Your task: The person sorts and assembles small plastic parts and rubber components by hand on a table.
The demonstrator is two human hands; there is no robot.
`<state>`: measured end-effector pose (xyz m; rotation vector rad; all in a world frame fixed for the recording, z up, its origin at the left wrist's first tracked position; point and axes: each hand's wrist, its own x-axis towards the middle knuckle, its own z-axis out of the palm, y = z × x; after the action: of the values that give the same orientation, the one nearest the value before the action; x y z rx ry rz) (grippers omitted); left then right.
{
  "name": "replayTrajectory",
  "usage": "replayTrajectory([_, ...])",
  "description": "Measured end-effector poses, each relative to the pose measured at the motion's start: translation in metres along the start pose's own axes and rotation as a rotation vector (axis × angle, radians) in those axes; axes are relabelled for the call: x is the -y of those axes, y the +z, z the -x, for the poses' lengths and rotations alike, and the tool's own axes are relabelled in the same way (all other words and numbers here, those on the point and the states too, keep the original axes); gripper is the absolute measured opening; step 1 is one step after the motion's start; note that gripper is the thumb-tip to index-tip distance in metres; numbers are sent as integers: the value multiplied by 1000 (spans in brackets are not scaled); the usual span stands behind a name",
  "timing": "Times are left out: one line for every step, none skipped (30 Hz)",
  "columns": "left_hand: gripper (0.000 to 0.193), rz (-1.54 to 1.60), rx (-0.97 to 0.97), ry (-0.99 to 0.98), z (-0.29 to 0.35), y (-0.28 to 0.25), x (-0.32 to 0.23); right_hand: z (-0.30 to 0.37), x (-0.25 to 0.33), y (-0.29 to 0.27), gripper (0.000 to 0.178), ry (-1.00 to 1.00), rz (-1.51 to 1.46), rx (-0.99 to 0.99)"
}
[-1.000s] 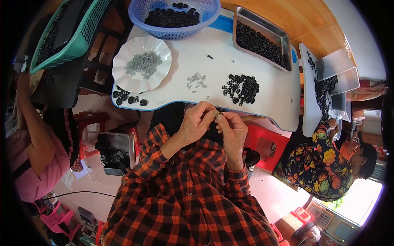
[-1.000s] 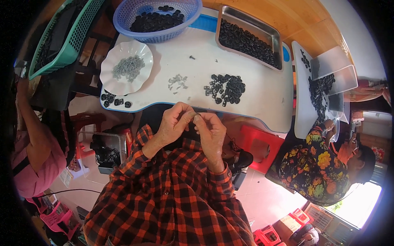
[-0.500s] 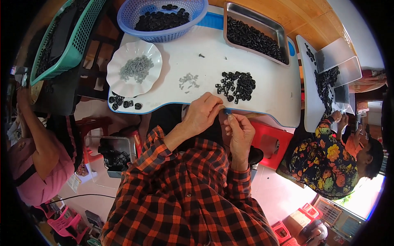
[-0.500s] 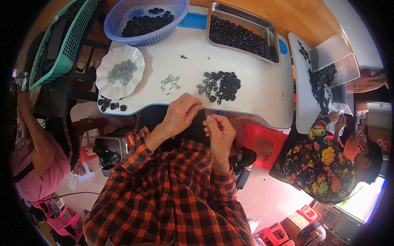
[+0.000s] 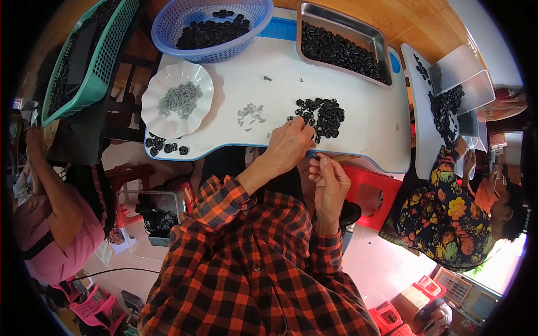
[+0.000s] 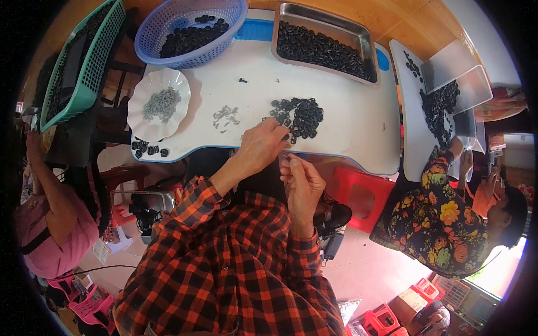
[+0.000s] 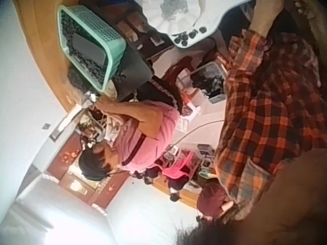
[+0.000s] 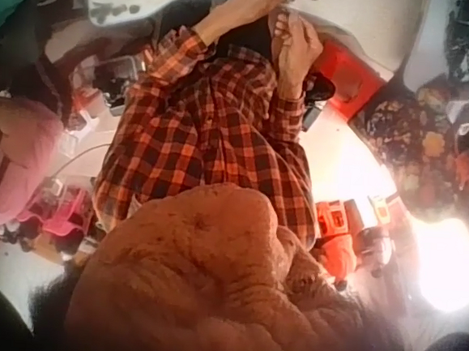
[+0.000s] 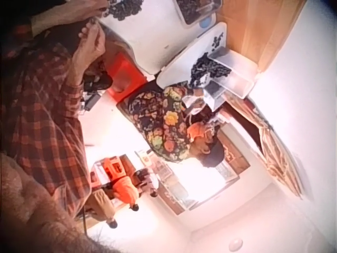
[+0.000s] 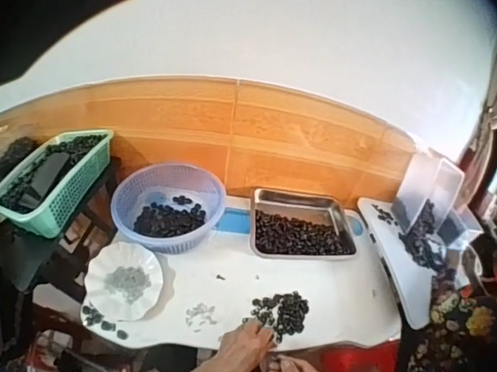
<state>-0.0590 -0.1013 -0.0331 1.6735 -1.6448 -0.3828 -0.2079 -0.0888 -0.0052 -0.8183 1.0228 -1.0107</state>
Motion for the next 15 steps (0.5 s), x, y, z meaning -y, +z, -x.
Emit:
replayTrajectory([24, -14, 24, -12, -1, 0, 0, 0, 0, -1, 16, 23, -42, 8])
replayTrajectory([24, -15, 24, -12, -2, 0, 0, 0, 0, -1, 16, 23, -43, 8])
replayTrajectory([21, -23, 34, -12, -3, 0, -1, 0, -1, -1, 17, 21, -33, 16])
replayTrajectory([20, -32, 43, -13, -4, 0, -1, 0, -2, -1, 17, 18, -22, 25])
replayTrajectory([20, -33, 43, -13, -4, 0, -1, 0, -3, -1, 17, 18, -23, 26])
replayTrajectory([20, -33, 50, -10, -4, -1, 0, 0, -4, -1, 16, 20, -21, 32])
replayTrajectory([20, -33, 57, -7, -4, -1, 0, 0, -4, -1, 16, 22, -18, 38])
replayTrajectory([20, -32, 55, -7, -4, -1, 0, 0, -4, -1, 16, 21, -17, 38])
replayTrajectory([21, -31, 43, 24, -3, -1, 2, 0, -2, -1, 17, 10, -19, 47])
replayTrajectory([21, -31, 31, 54, -1, -1, 4, 0, -2, -1, 18, -1, -21, 57])
replayTrajectory([21, -32, 29, 53, 0, -1, 6, 0, -3, -1, 18, -1, -21, 59])
replayTrajectory([21, -13, 8, 79, 2, -1, 7, 0, -3, -1, 19, -9, -31, 61])
replayTrajectory([21, 7, -13, 106, 3, -1, 9, 0, -3, -1, 21, -18, -41, 62])
replayTrajectory([21, 6, -15, 105, 3, -1, 10, 1, -3, 0, 21, -18, -40, 64])
replayTrajectory([21, 41, -38, 121, 4, -1, 11, 1, -2, 2, 21, -10, -40, 57])
